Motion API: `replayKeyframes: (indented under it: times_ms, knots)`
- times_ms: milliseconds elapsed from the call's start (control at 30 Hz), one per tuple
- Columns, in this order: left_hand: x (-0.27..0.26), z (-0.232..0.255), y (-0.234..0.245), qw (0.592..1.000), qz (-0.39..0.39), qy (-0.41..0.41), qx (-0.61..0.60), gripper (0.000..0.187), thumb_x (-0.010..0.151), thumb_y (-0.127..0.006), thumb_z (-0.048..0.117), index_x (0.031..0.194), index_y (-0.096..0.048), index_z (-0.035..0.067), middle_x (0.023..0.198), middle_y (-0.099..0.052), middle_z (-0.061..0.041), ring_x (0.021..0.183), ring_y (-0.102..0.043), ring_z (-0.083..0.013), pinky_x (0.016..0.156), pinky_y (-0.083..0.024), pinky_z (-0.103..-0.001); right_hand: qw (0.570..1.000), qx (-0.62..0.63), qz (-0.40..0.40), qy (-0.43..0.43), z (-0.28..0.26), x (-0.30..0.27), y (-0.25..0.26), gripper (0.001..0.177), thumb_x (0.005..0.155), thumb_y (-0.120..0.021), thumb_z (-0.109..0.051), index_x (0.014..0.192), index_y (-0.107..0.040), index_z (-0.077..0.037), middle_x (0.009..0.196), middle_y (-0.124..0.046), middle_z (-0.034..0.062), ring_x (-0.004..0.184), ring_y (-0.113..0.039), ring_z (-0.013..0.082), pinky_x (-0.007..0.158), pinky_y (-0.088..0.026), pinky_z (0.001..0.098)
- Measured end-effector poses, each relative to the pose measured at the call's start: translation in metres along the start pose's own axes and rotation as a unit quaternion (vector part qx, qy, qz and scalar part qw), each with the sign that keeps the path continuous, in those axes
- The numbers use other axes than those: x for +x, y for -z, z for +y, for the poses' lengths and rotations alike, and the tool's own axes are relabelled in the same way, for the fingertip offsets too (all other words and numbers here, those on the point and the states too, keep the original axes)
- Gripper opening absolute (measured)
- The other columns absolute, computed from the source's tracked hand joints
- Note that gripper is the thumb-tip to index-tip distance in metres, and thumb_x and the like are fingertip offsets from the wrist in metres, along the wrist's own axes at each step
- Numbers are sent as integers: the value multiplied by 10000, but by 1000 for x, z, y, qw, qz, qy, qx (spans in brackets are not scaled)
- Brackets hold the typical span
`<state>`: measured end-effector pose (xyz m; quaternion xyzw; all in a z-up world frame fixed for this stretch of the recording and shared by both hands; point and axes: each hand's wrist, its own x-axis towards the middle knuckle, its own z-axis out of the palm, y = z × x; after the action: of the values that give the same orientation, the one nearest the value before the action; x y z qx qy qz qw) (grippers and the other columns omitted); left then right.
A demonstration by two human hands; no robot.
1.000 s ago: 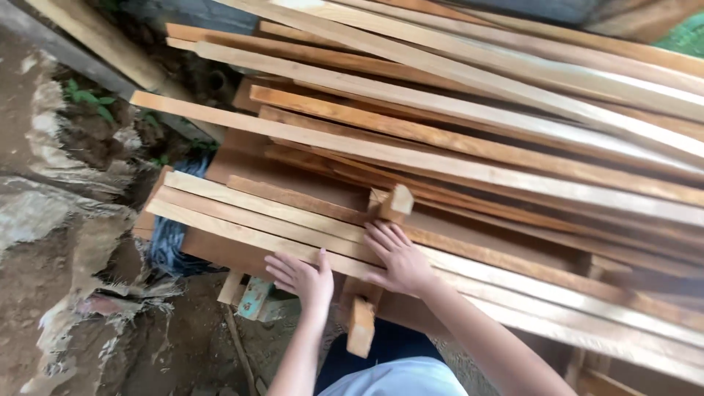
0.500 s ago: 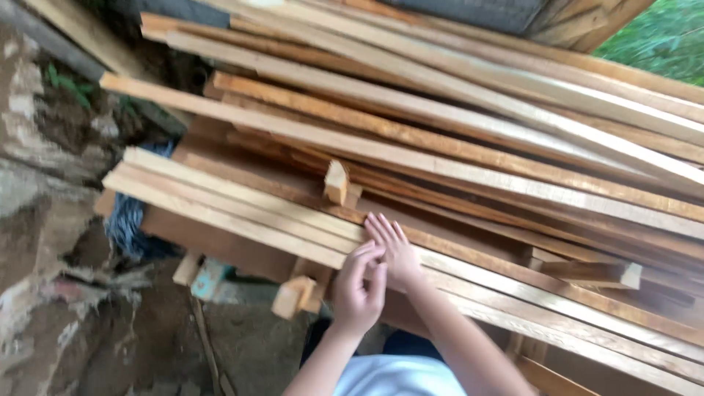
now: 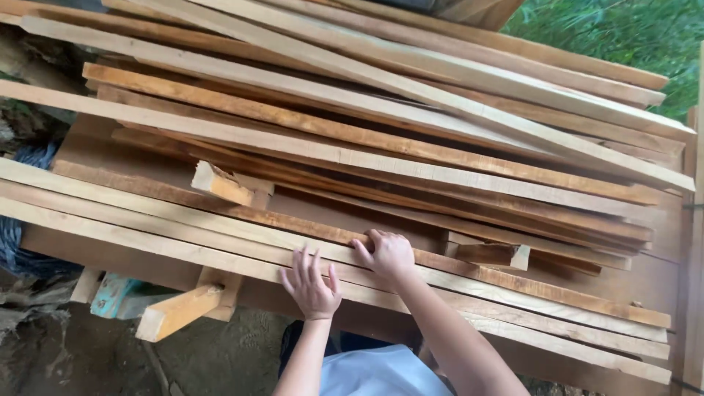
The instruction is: The recorder is organizing and bundling thin wooden slats using black plastic ties.
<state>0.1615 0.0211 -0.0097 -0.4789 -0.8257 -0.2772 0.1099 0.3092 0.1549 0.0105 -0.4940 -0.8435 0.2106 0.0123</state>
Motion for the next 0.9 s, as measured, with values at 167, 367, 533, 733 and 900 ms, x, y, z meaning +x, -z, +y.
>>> replayKeyframes:
  times_ms: [167, 367, 533, 733, 900]
  knots:
    - [-29, 17, 10, 967, -20, 252, -22, 682, 1005, -551, 264, 1557, -211, 54, 1654, -78, -318, 1551, -123, -506, 1246, -127, -673, 988, -19, -107, -106, -29, 10, 31, 735, 870, -461, -828, 846, -749, -152, 685, -733, 47, 654, -719, 282, 645, -574, 405]
    - [1, 83, 42, 583, -112, 718, -365, 929, 926, -324, 662, 1625, -54, 113, 1689, -82, -186, 1525, -280, -346, 1234, -295, -474, 981, -4, -167, -100, -31, 17, 39, 805, 851, -409, -867, 850, -754, -140, 741, -747, 61, 720, -728, 281, 706, -570, 403]
    - [10, 112, 22, 461, -39, 753, -467, 904, 922, -270, 681, 1601, -285, 84, 1597, -409, -195, 1378, -529, -326, 1118, -443, -413, 933, 72, -331, -118, 6, 40, 55, 900, 745, -476, -876, 1154, -773, -132, 948, -778, 111, 875, -734, 291, 786, -572, 415]
    - [15, 115, 2, 472, 15, 756, -454, 874, 925, -319, 647, 1598, -293, 90, 1560, -431, -229, 1334, -566, -348, 1101, -472, -406, 901, 113, -384, -169, 18, 49, 58, 1182, 555, -488, -927, 1277, -699, -15, 1301, -684, 220, 1209, -666, 400, 968, -577, 516]
    - [9, 112, 10, 486, -8, 777, -401, 910, 906, -347, 686, 1528, -413, 25, 1506, -518, -204, 1270, -613, -301, 1069, -487, -360, 903, 86, -390, -160, 17, 44, 51, 1168, 609, -481, -926, 1295, -682, -2, 1301, -677, 231, 1192, -675, 402, 978, -572, 523]
